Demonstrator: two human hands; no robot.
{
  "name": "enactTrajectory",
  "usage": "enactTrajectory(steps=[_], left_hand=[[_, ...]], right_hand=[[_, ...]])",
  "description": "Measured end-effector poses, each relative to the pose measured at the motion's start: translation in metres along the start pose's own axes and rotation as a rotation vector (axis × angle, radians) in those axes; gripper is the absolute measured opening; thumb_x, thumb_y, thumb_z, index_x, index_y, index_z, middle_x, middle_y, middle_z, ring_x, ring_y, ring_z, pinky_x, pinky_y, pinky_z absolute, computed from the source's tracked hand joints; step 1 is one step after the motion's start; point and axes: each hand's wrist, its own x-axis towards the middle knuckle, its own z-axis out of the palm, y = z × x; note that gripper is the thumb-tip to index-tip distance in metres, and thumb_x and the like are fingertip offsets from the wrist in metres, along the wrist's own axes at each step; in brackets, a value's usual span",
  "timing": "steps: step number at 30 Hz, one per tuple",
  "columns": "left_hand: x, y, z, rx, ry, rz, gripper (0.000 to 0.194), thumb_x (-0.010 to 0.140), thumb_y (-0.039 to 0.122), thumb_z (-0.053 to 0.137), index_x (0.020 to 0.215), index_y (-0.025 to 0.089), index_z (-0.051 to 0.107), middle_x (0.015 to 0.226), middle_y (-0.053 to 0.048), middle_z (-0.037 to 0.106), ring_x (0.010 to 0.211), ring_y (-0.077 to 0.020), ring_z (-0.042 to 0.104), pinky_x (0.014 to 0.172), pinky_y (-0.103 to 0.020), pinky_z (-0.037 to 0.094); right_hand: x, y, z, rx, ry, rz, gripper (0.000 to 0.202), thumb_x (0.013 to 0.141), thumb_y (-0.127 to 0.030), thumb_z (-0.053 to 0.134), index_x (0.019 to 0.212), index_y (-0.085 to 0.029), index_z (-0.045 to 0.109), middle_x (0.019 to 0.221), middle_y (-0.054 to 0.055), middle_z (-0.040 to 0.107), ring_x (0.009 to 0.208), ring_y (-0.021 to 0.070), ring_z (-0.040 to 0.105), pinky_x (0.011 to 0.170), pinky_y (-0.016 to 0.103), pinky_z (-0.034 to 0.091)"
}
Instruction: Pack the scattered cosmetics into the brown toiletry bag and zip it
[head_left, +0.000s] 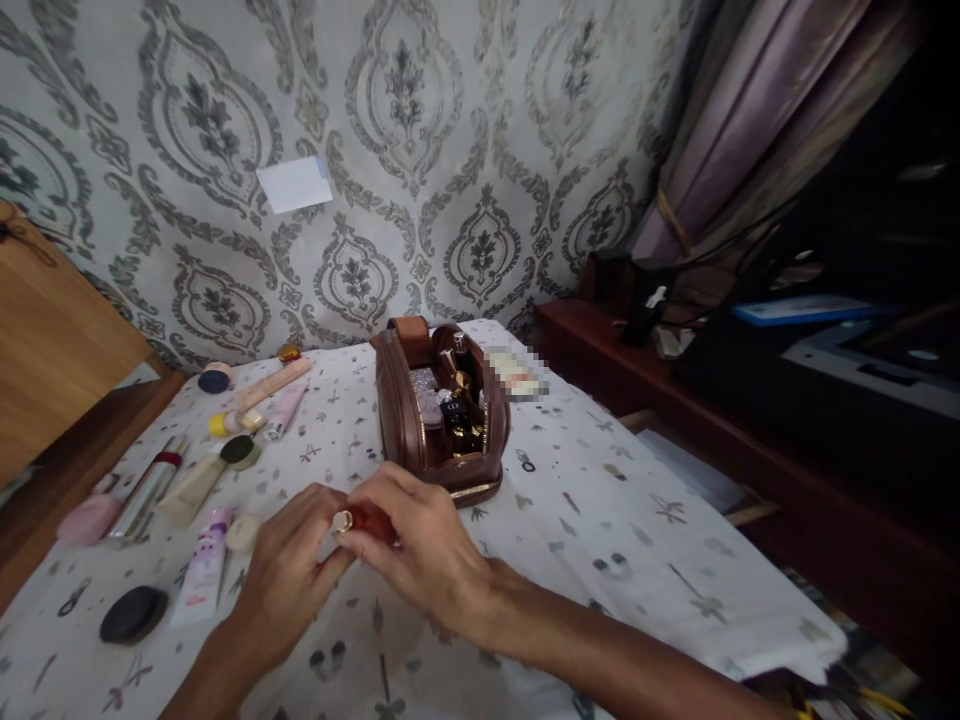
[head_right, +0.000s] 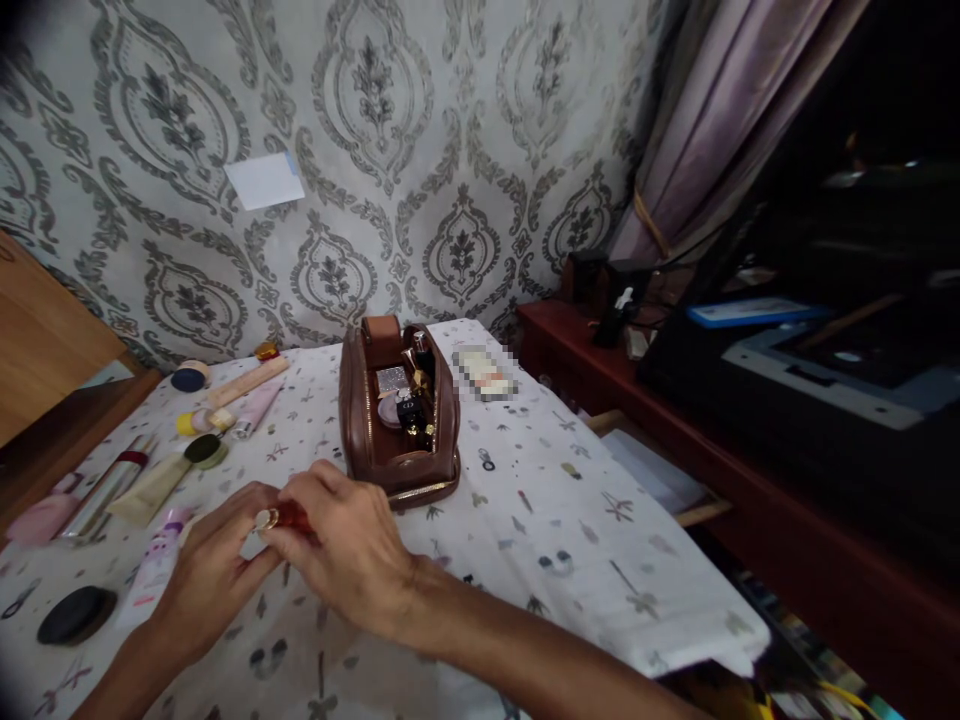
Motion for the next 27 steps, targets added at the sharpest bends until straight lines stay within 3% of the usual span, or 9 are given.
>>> enactTrajectory(steps=[6, 10, 12, 16, 20, 24, 27], left_hand=[[0.009, 0.017, 0.017, -0.077, 0.039, 0.027, 0.013, 0.091, 0.020, 0.055, 0.078, 0.022, 0.057, 0.070, 0.001, 0.063, 0.064, -0.0155, 0.061, 0.058, -0.025, 0.046], [0.014, 0.029, 0.023, -0.177, -0.016, -0.049, 0.015, 0.091, 0.027, 0.057, 0.078, 0.022, 0.058, 0.071, 0.000, 0.063, 0.066, -0.0171, 0.061, 0.060, -0.027, 0.047], [0.018, 0.034, 0.022, -0.254, -0.060, -0.119, 0.011, 0.089, 0.033, 0.063, 0.089, 0.023, 0.062, 0.080, -0.003, 0.068, 0.073, -0.0193, 0.064, 0.065, -0.029, 0.050], [0.029, 0.040, 0.020, -0.420, -0.178, -0.231, 0.039, 0.088, 0.039, 0.063, 0.125, 0.026, 0.058, 0.095, -0.006, 0.071, 0.077, -0.0201, 0.064, 0.064, -0.029, 0.052], [0.033, 0.039, 0.038, -0.446, -0.310, -0.202, 0.050, 0.094, 0.031, 0.052, 0.143, 0.026, 0.043, 0.091, -0.003, 0.071, 0.067, -0.0160, 0.063, 0.058, -0.025, 0.050], [0.027, 0.038, 0.063, -0.317, -0.285, -0.112, 0.046, 0.095, 0.025, 0.048, 0.141, 0.022, 0.044, 0.094, -0.005, 0.072, 0.076, -0.0192, 0.068, 0.068, -0.030, 0.055], [0.022, 0.037, 0.071, -0.287, -0.237, -0.080, 0.040, 0.096, 0.021, 0.046, 0.136, 0.021, 0.048, 0.098, -0.008, 0.071, 0.083, -0.0208, 0.070, 0.072, -0.032, 0.057]], right_hand=[[-0.011, 0.000, -0.020, -0.194, 0.003, -0.067, 0.013, 0.091, -0.030, 0.063, 0.085, -0.019, 0.061, 0.079, 0.000, 0.056, 0.062, 0.0127, 0.052, 0.056, 0.026, 0.038], [-0.016, -0.006, -0.041, -0.164, 0.020, -0.071, 0.015, 0.093, -0.024, 0.059, 0.079, -0.018, 0.059, 0.079, 0.001, 0.058, 0.065, 0.0126, 0.054, 0.058, 0.026, 0.040], [-0.018, -0.010, -0.059, -0.107, 0.051, -0.059, 0.017, 0.094, -0.026, 0.058, 0.079, -0.018, 0.060, 0.078, 0.001, 0.059, 0.066, 0.0126, 0.055, 0.058, 0.025, 0.042], [-0.020, -0.020, -0.106, -0.065, 0.203, 0.003, 0.018, 0.093, -0.033, 0.063, 0.080, -0.020, 0.063, 0.071, 0.000, 0.061, 0.061, 0.0121, 0.056, 0.055, 0.024, 0.043], [-0.018, -0.026, -0.138, -0.142, 0.387, 0.025, 0.017, 0.088, -0.038, 0.068, 0.084, -0.023, 0.064, 0.072, 0.001, 0.063, 0.061, 0.0138, 0.059, 0.057, 0.026, 0.047], [-0.011, -0.020, -0.143, -0.167, 0.452, 0.028, 0.018, 0.086, -0.039, 0.071, 0.082, -0.024, 0.064, 0.072, -0.001, 0.063, 0.060, 0.0133, 0.059, 0.057, 0.026, 0.048], [-0.003, -0.012, -0.138, -0.170, 0.432, 0.033, 0.018, 0.087, -0.038, 0.070, 0.083, -0.021, 0.064, 0.074, 0.000, 0.064, 0.062, 0.0127, 0.060, 0.057, 0.025, 0.048]])
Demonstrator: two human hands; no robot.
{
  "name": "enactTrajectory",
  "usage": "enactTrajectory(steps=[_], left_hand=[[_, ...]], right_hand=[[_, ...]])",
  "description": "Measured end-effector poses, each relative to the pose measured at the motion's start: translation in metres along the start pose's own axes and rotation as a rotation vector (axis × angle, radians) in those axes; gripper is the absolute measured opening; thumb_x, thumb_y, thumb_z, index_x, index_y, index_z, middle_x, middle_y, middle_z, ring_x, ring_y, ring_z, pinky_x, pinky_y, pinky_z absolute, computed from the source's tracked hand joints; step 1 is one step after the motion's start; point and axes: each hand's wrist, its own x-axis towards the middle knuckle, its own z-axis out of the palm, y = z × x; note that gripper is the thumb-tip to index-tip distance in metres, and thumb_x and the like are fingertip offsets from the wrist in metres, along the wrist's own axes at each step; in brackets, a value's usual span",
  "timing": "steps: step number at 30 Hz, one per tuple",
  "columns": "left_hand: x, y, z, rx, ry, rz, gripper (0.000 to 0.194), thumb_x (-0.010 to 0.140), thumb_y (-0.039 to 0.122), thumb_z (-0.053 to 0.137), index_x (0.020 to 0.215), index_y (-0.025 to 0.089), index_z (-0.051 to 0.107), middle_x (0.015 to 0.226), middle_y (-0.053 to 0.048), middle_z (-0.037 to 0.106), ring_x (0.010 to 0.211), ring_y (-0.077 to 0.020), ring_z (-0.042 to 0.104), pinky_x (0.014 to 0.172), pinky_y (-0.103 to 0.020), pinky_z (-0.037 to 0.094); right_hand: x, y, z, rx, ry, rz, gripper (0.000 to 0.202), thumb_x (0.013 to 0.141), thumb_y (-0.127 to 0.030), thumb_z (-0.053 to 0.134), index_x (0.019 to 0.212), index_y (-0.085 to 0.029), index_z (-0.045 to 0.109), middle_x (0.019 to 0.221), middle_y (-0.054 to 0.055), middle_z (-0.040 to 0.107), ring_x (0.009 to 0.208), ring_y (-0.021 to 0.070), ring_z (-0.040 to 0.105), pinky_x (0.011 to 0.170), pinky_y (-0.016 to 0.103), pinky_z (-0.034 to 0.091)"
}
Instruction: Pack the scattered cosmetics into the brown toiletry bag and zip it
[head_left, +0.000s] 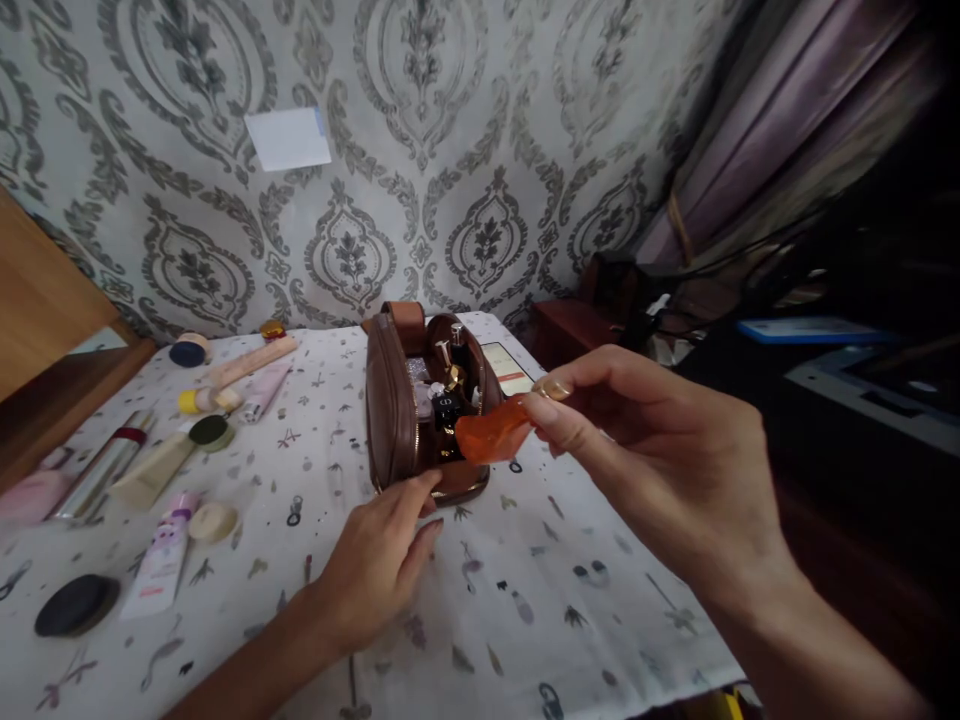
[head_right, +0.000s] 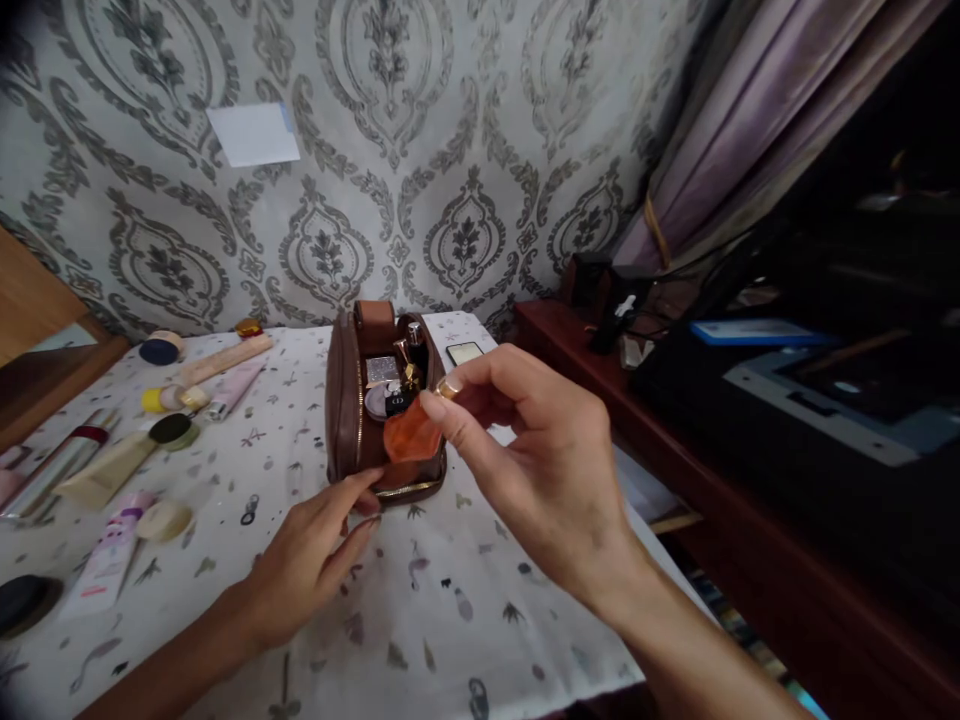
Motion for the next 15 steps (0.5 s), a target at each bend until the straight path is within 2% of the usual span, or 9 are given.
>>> enactTrajectory(steps=[8, 15], left_hand=[[-0.004, -0.007, 0.006, 0.038, 0.034, 0.051, 0.039, 0.100, 0.022, 0.040, 0.139, 0.023, 0.045, 0.097, -0.008, 0.071, 0.087, -0.0210, 0.070, 0.074, -0.033, 0.059], [-0.007, -0.011, 0.010, 0.076, 0.027, 0.097, 0.048, 0.100, 0.018, 0.038, 0.148, 0.021, 0.033, 0.094, -0.007, 0.071, 0.082, -0.0202, 0.070, 0.072, -0.033, 0.060]], right_hand=[[0.016, 0.022, 0.031, -0.057, -0.215, -0.009, 0.022, 0.091, -0.038, 0.064, 0.082, -0.018, 0.063, 0.074, 0.001, 0.064, 0.064, 0.0123, 0.059, 0.057, 0.024, 0.045], [0.021, 0.034, 0.057, -0.158, -0.376, 0.014, 0.013, 0.087, -0.019, 0.062, 0.074, -0.017, 0.061, 0.070, 0.000, 0.061, 0.061, 0.0108, 0.054, 0.056, 0.023, 0.040]])
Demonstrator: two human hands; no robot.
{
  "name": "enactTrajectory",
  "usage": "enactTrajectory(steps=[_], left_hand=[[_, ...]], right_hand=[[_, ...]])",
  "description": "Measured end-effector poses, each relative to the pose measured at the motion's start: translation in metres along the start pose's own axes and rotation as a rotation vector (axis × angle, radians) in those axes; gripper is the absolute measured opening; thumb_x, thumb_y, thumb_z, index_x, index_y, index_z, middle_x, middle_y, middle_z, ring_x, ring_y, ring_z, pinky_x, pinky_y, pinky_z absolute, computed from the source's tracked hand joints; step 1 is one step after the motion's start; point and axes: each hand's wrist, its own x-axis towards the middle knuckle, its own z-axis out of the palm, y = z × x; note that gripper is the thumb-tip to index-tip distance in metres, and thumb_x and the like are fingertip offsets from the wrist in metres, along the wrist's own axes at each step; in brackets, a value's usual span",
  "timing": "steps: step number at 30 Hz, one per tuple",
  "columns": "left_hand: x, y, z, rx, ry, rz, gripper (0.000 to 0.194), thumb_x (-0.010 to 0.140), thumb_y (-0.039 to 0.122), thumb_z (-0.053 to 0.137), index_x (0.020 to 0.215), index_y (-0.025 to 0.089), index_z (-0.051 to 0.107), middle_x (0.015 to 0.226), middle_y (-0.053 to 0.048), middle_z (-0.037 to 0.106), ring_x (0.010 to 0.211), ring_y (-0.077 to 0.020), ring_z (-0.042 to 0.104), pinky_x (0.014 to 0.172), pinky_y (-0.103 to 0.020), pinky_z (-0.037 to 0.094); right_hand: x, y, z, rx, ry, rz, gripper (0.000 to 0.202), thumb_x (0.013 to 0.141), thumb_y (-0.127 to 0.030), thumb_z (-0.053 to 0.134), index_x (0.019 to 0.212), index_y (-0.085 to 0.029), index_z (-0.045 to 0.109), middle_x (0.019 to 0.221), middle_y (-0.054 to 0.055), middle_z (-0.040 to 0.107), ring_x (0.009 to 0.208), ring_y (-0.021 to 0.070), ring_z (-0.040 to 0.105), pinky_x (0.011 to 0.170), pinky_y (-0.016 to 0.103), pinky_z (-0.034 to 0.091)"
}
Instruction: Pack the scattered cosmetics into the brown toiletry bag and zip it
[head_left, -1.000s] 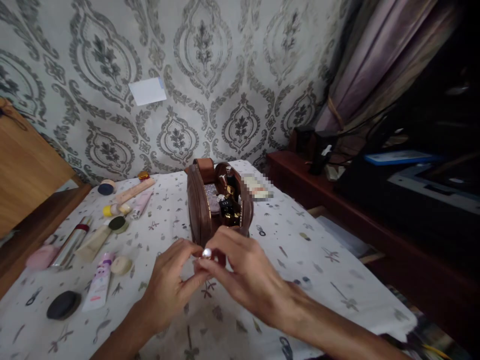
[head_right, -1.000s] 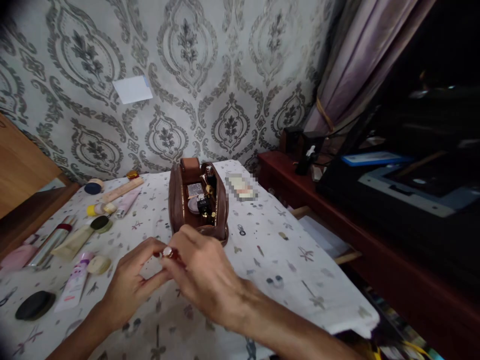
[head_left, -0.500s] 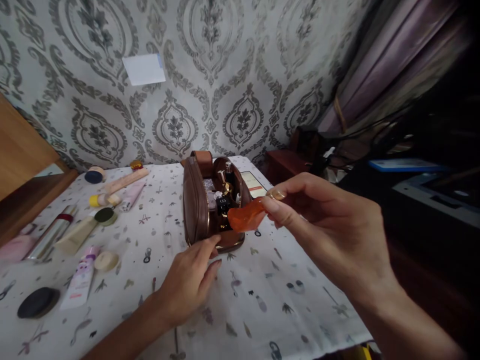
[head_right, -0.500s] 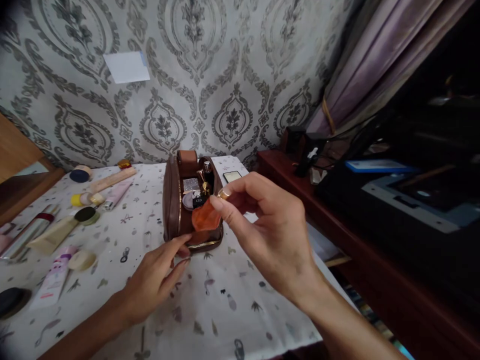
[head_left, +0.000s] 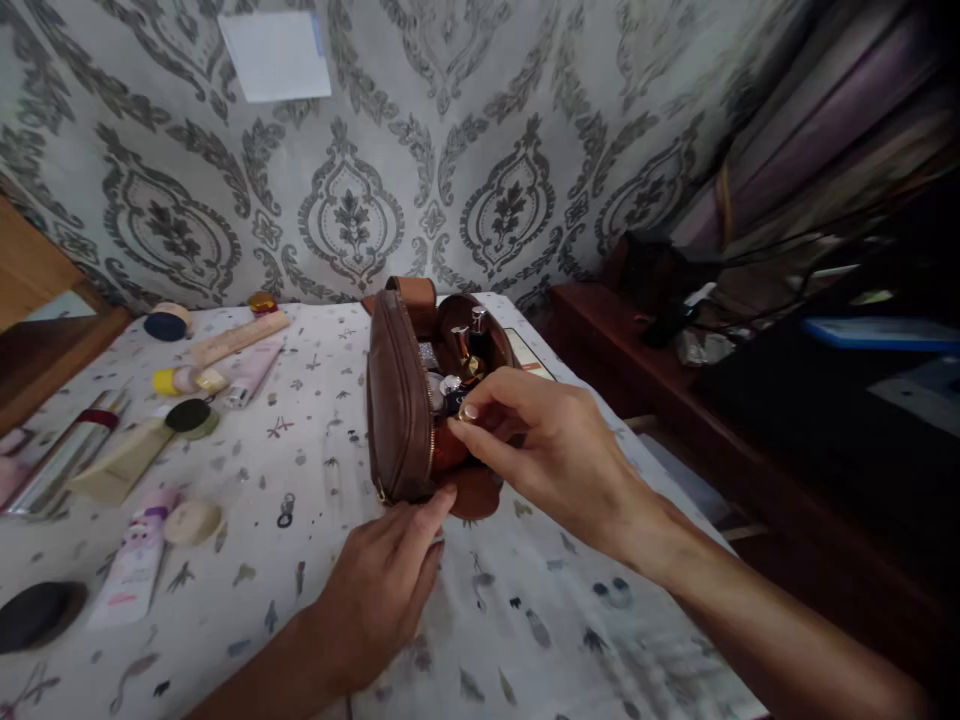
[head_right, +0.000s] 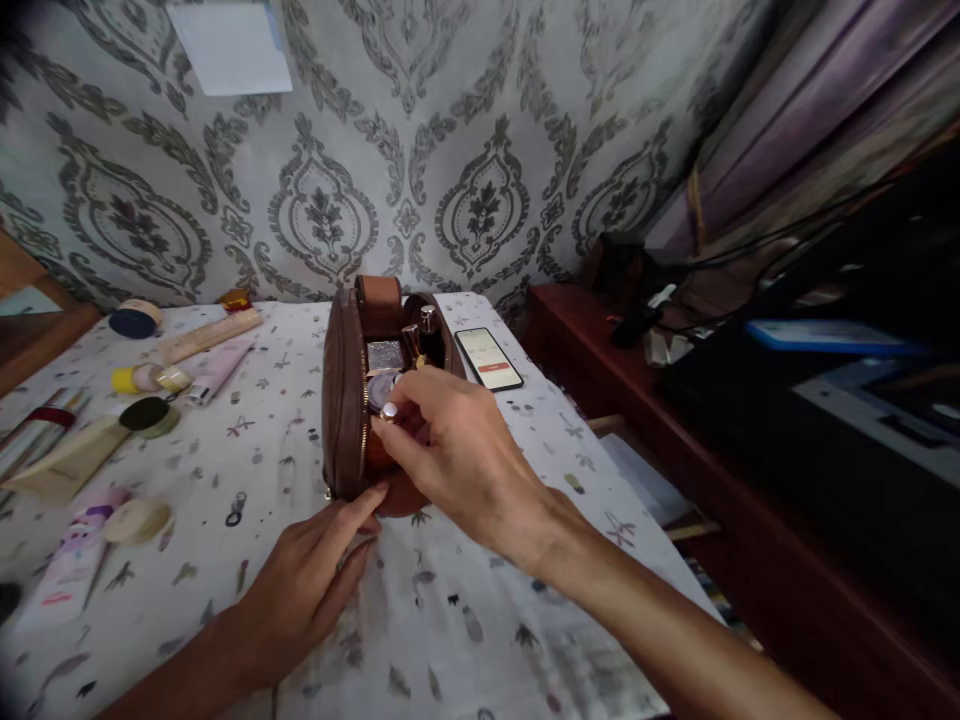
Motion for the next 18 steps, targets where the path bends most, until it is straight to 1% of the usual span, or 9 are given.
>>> enactTrajectory(steps=[3, 6, 9, 14, 18], left_hand=[[-0.001, -0.001, 0.000, 0.003, -0.002, 0.001, 0.049, 0.099, 0.015, 0.038, 0.148, 0.018, 0.032, 0.097, -0.008, 0.072, 0.085, -0.0201, 0.070, 0.074, -0.034, 0.061], [-0.001, -0.002, 0.002, 0.010, 0.000, 0.002, 0.050, 0.098, 0.014, 0.038, 0.147, 0.016, 0.032, 0.098, -0.009, 0.072, 0.086, -0.0203, 0.071, 0.074, -0.034, 0.061], [-0.002, -0.003, 0.003, 0.010, -0.002, 0.004, 0.050, 0.098, 0.015, 0.039, 0.147, 0.017, 0.031, 0.095, -0.008, 0.072, 0.082, -0.0200, 0.071, 0.070, -0.034, 0.061], [-0.005, -0.005, 0.007, 0.026, 0.015, 0.019, 0.047, 0.100, 0.016, 0.037, 0.147, 0.017, 0.031, 0.098, -0.009, 0.072, 0.084, -0.0193, 0.071, 0.073, -0.033, 0.061], [-0.005, -0.004, 0.007, 0.040, 0.025, 0.021, 0.047, 0.101, 0.018, 0.036, 0.148, 0.018, 0.030, 0.098, -0.009, 0.072, 0.083, -0.0179, 0.071, 0.073, -0.031, 0.061]], right_hand=[[0.005, 0.003, 0.009, -0.031, -0.092, 0.035, 0.014, 0.085, -0.014, 0.061, 0.072, -0.017, 0.059, 0.069, 0.000, 0.060, 0.062, 0.0109, 0.052, 0.057, 0.023, 0.039], [0.010, 0.005, 0.013, -0.056, -0.169, 0.031, 0.013, 0.084, -0.012, 0.061, 0.072, -0.017, 0.058, 0.072, 0.000, 0.060, 0.065, 0.0113, 0.052, 0.060, 0.023, 0.038], [0.017, 0.005, 0.013, -0.089, -0.248, 0.020, 0.014, 0.082, -0.009, 0.061, 0.071, -0.016, 0.056, 0.072, -0.001, 0.060, 0.066, 0.0108, 0.051, 0.061, 0.023, 0.036], [0.032, 0.003, 0.011, -0.172, -0.354, 0.013, 0.018, 0.078, -0.002, 0.058, 0.067, -0.016, 0.054, 0.070, -0.001, 0.057, 0.063, 0.0096, 0.048, 0.062, 0.023, 0.031], [0.040, 0.002, 0.011, -0.304, -0.431, 0.021, 0.016, 0.077, -0.002, 0.058, 0.068, -0.015, 0.059, 0.070, 0.000, 0.060, 0.067, 0.0122, 0.052, 0.061, 0.025, 0.030]])
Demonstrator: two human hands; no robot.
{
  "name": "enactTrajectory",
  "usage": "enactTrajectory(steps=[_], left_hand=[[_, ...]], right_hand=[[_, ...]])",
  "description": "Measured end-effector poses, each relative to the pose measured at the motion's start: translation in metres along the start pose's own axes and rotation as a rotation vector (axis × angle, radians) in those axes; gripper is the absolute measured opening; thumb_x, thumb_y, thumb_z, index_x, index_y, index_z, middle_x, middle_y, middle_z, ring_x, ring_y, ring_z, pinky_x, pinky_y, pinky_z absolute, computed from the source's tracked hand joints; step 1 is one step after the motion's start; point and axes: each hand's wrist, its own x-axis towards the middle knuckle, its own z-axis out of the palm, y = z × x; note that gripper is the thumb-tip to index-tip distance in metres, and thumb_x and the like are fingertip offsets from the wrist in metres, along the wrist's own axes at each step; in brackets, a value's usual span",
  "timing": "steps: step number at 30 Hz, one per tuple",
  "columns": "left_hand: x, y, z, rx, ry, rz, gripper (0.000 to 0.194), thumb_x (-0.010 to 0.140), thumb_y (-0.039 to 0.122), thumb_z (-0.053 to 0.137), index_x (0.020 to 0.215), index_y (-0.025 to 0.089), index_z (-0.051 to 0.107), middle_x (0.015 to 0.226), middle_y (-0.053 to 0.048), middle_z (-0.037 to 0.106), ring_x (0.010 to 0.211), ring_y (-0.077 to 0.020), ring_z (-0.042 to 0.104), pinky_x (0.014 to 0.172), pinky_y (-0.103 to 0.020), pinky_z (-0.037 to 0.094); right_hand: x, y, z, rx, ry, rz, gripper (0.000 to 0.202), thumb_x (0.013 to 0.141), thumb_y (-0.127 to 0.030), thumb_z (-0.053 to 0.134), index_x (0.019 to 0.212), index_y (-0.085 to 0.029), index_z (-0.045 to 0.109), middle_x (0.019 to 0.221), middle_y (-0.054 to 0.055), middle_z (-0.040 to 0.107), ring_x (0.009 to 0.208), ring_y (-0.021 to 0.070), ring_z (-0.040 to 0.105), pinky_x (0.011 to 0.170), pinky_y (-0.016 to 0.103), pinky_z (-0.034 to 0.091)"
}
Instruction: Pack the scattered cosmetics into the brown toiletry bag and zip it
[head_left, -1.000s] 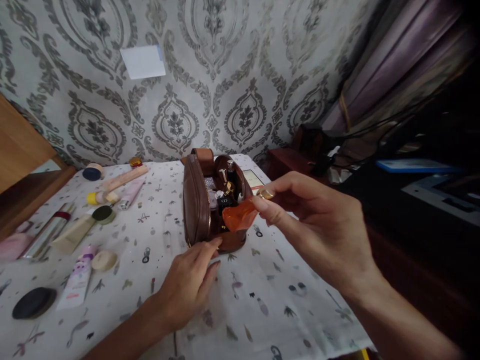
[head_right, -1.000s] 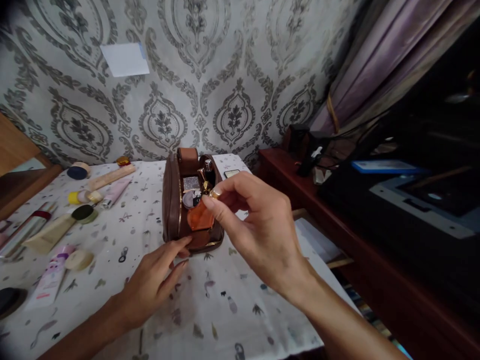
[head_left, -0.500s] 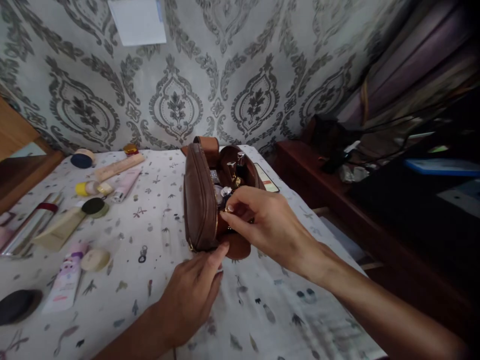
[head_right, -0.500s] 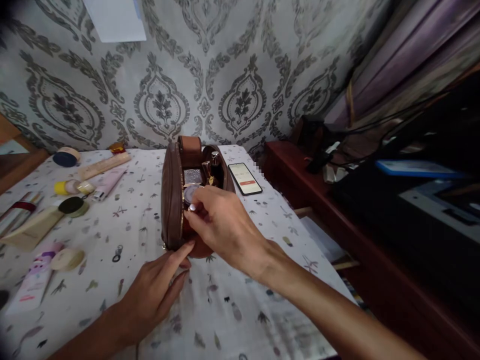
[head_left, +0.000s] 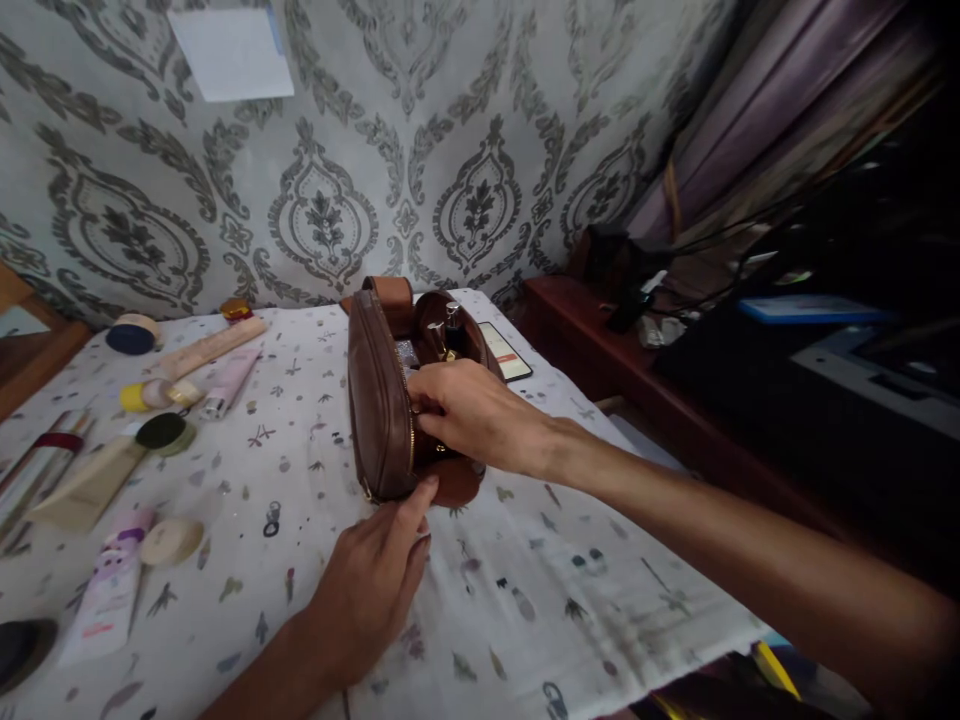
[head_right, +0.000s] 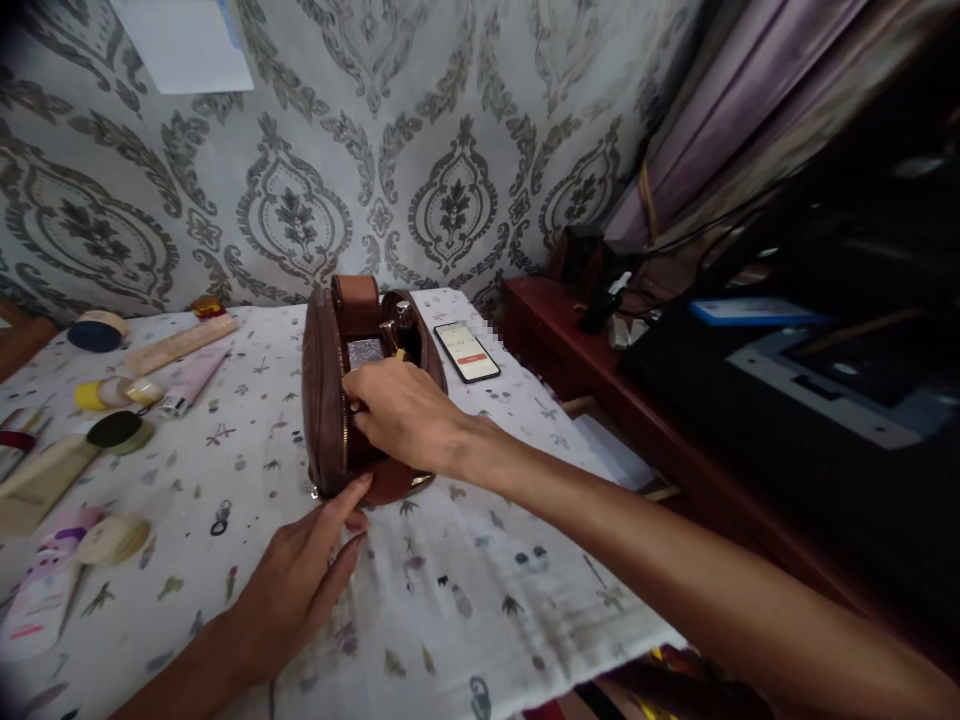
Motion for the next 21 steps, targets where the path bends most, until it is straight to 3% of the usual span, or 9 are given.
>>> enactTrajectory(steps=[8, 21], left_hand=[[-0.0007, -0.0001, 0.0003, -0.022, -0.009, -0.005, 0.054, 0.101, 0.018, 0.035, 0.153, 0.023, 0.020, 0.092, -0.004, 0.070, 0.079, -0.0150, 0.070, 0.072, -0.027, 0.060], [-0.0065, -0.0065, 0.0065, -0.072, -0.060, -0.035, 0.059, 0.098, 0.015, 0.039, 0.152, 0.025, 0.020, 0.092, -0.003, 0.068, 0.074, -0.0141, 0.068, 0.071, -0.027, 0.059]], right_hand=[[0.0010, 0.0013, 0.0042, -0.278, -0.087, -0.048, 0.015, 0.082, -0.006, 0.057, 0.087, -0.013, 0.069, 0.097, 0.008, 0.069, 0.082, 0.0183, 0.063, 0.057, 0.029, 0.027], [-0.0035, 0.0000, -0.0034, -0.376, -0.134, -0.091, 0.017, 0.086, -0.008, 0.056, 0.095, -0.013, 0.070, 0.103, 0.009, 0.066, 0.083, 0.0185, 0.063, 0.056, 0.029, 0.027]])
